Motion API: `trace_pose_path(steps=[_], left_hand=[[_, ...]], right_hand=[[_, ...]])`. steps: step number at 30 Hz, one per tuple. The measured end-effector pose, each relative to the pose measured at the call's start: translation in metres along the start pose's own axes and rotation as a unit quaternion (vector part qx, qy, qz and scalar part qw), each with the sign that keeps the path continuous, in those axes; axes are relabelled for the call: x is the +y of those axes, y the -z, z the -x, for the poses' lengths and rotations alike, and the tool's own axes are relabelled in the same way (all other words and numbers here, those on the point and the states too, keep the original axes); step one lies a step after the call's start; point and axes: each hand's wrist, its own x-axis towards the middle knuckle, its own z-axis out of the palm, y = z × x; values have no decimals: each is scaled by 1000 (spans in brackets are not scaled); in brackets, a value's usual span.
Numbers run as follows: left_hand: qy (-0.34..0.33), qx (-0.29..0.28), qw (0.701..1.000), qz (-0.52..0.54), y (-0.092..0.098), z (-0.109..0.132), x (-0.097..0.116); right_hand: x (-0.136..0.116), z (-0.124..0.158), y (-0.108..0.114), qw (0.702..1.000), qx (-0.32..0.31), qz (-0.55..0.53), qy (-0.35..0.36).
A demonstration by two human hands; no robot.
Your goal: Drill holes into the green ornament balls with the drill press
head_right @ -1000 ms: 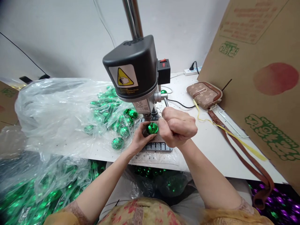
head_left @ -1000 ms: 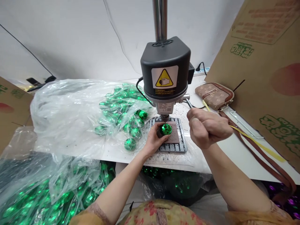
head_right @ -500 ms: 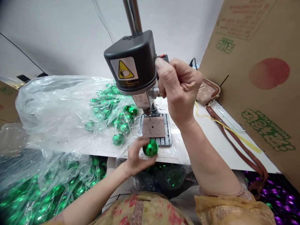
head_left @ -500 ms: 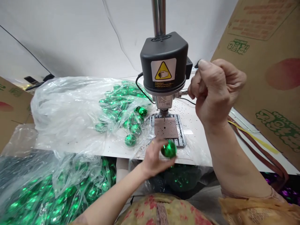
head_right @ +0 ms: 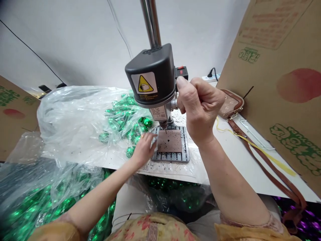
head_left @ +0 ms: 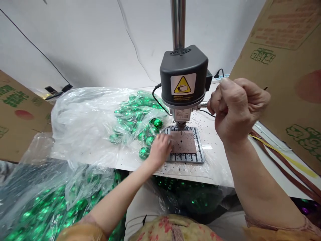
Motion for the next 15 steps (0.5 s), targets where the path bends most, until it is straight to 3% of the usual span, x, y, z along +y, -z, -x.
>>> trace_pose_path(steps=[3, 6, 10, 13, 15], left_hand=[[167, -26, 985, -15, -2, -62, -37], [192, -35, 981, 4, -8, -98, -64], [165, -40, 984, 54, -8, -107, -79], [143, -29, 984, 102, 3, -98, -76], [155, -21, 964, 214, 13, -88, -66]], right_hand=[[-1, 0, -1, 1000, 8, -28, -6], [-3, -1, -2, 999, 8, -38, -18], [-3, 0, -1, 1000, 2, -28, -10], [-1, 1, -1, 1000, -12, -19, 5], [0, 2, -1, 1000, -17, -5, 11]])
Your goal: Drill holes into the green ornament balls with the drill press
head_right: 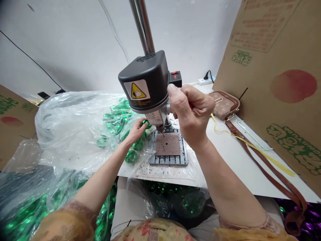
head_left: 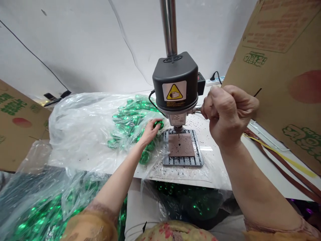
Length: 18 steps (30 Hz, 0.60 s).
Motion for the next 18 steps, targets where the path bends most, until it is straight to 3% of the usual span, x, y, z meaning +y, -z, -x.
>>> trace_pose_path(steps=[3, 6, 11, 18], left_hand=[[81, -37, 963, 255, 0, 25, 16], [141, -67, 912, 378, -9, 49, 30], [141, -94, 932, 322, -31, 65, 33], [72, -105, 954, 271, -46, 60, 19]], right_hand=[[1, 1, -1, 1000, 4, 7, 2], [0, 1, -1, 1000, 13, 8, -9], [-1, 1, -1, 999, 13, 9, -30], [-2, 0, -1, 999, 7, -35, -40]])
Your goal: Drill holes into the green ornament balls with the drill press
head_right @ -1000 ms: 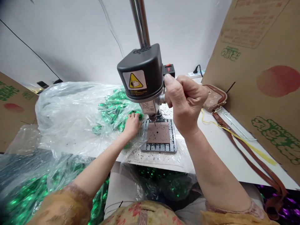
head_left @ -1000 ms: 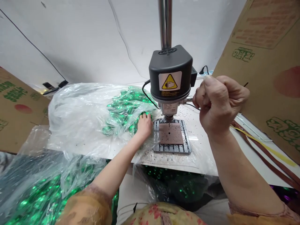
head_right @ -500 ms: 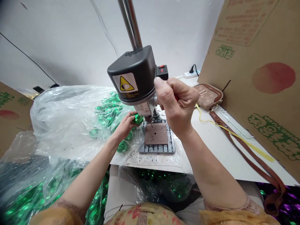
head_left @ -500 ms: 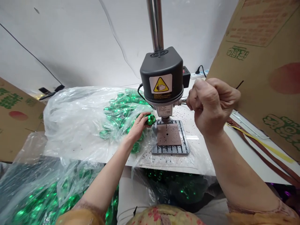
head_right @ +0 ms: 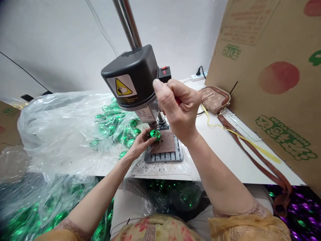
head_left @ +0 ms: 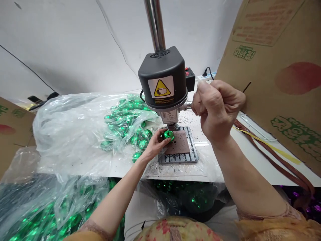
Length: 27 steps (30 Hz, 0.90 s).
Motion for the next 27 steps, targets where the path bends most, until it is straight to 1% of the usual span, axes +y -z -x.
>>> trace_pose_path(steps=[3, 6, 9, 12, 14, 17, 21, 23, 27], left_hand=[[-8, -12, 1000, 3, -3, -1, -2], [-20, -6, 1000, -19, -8, 1, -3], [-30, 25, 995, -97, -13, 4, -2], [-77, 55, 975, -200, -20, 7, -2], [-101, 63, 963, -240, -25, 9, -2], [-93, 58, 966, -235, -30, 12, -4], [-92, 54, 970, -217, -33, 15, -6], [-95, 55, 971, -214, -32, 15, -7], [-101, 51, 972, -206, -32, 14, -10]], right_hand=[[1, 1, 1, 999, 0, 35, 1], [3, 2, 1, 997, -5, 74, 18], [5, 2, 2, 995, -10, 94, 35], [5, 1, 2, 995, -15, 91, 36], [4, 1, 2, 996, -16, 80, 29], [2, 0, 3, 998, -14, 56, 3], [-2, 0, 2, 999, -10, 33, -18], [-2, 3, 2, 1000, -5, 25, -10], [1, 14, 3, 999, 4, 4, 41]])
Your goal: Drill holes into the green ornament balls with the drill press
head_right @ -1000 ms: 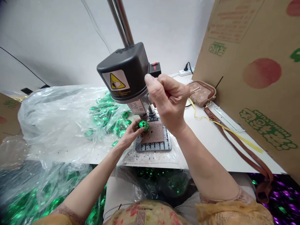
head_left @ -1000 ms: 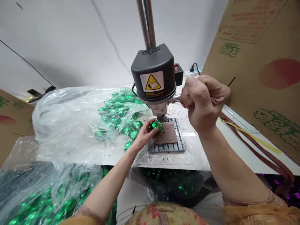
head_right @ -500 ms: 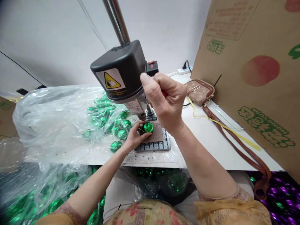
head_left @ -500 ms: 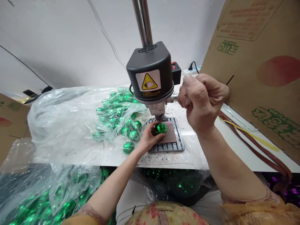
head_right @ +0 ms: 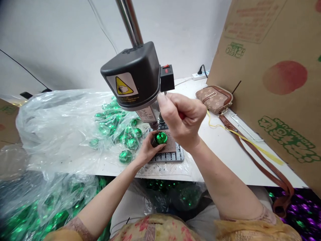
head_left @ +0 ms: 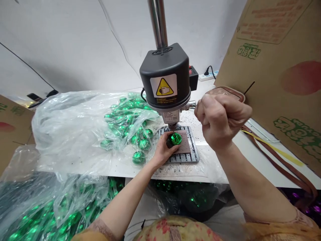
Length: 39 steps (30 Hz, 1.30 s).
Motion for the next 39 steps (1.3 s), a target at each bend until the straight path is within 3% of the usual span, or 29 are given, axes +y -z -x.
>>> trace_pose_path(steps=[18, 24, 30, 34, 39], left_hand=[[6, -5, 1000, 24, -1, 1, -4], [13, -10, 1000, 21, 0, 1, -2], [11, -2, 1000, 29, 0, 1, 3], [5, 9, 1000, 28, -2, 1, 7], [12, 82, 996, -33, -8, 10, 15]], right_hand=[[13, 26, 12, 997, -6, 0, 82], [23, 26, 14, 987, -27, -4, 158], [28, 35, 20, 985, -53, 2, 165], [17, 31, 16, 992, -32, 15, 123], [-4, 0, 0, 999, 6, 29, -37]])
